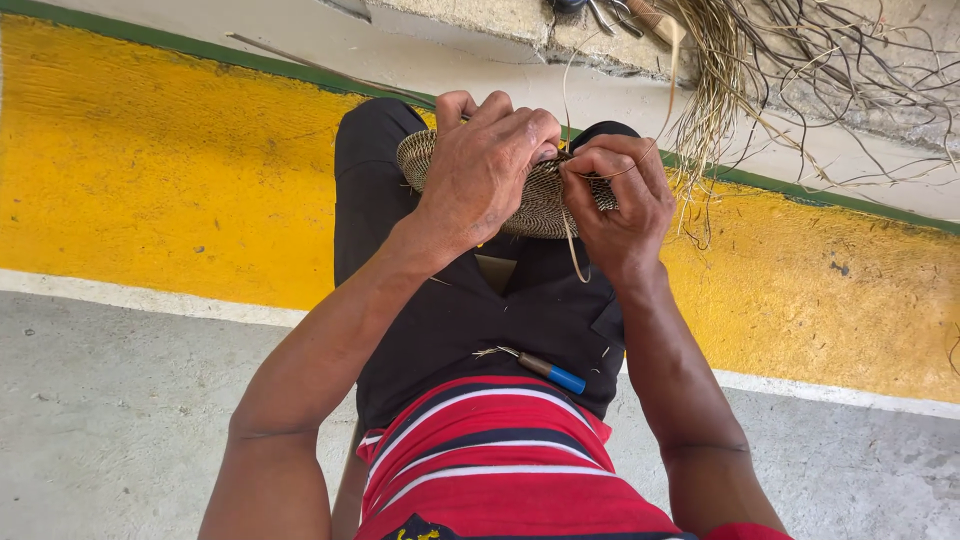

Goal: The recorder is weaving a circular straw or bamboo object by hand.

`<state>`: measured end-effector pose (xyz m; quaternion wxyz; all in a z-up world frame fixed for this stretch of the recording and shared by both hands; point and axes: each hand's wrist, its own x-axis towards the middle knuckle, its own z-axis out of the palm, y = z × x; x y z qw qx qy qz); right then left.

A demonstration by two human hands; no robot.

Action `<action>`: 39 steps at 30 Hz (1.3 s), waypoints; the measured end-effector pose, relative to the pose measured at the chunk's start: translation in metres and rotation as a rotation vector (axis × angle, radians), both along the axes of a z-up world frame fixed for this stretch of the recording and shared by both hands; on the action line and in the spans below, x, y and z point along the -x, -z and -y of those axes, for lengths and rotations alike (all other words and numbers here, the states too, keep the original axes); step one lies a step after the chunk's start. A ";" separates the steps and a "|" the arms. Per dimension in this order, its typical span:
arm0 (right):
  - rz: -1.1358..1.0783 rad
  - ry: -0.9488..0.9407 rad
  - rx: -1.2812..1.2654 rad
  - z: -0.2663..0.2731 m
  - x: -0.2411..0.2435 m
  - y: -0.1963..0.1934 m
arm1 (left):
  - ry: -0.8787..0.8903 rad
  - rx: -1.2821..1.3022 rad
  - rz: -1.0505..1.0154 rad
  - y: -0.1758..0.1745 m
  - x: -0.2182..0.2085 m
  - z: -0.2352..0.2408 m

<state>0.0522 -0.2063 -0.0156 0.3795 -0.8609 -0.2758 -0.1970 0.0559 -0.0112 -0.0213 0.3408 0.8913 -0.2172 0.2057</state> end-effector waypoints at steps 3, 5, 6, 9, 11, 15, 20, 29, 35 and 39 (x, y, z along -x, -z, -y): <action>-0.008 -0.002 -0.003 0.000 -0.001 -0.006 | 0.002 0.023 0.004 0.001 0.001 -0.001; -0.073 -0.040 0.001 0.001 -0.001 -0.015 | 0.011 0.008 -0.010 -0.001 0.000 -0.001; -0.070 -0.032 0.001 0.002 -0.001 -0.016 | 0.019 0.008 -0.008 -0.001 0.000 -0.001; -0.090 -0.046 0.006 0.004 0.001 -0.016 | 0.020 0.026 0.030 -0.003 0.002 -0.001; -0.081 -0.034 0.007 0.003 0.004 -0.013 | 0.016 0.023 0.002 -0.006 0.004 -0.002; -0.043 -0.035 -0.024 0.003 0.004 -0.001 | 0.006 0.020 0.024 -0.002 0.007 0.000; 0.031 -0.039 -0.014 0.003 0.004 -0.002 | -0.004 -0.015 0.031 0.000 0.007 0.000; -0.048 -0.027 -0.675 0.060 -0.024 0.008 | -0.004 0.023 -0.032 -0.002 0.008 -0.002; -0.710 -0.098 -0.566 0.063 -0.033 0.054 | 0.023 -0.003 -0.005 -0.010 0.009 -0.004; -0.623 -0.255 -0.490 0.035 -0.025 0.023 | 0.036 0.002 -0.052 -0.022 0.014 -0.002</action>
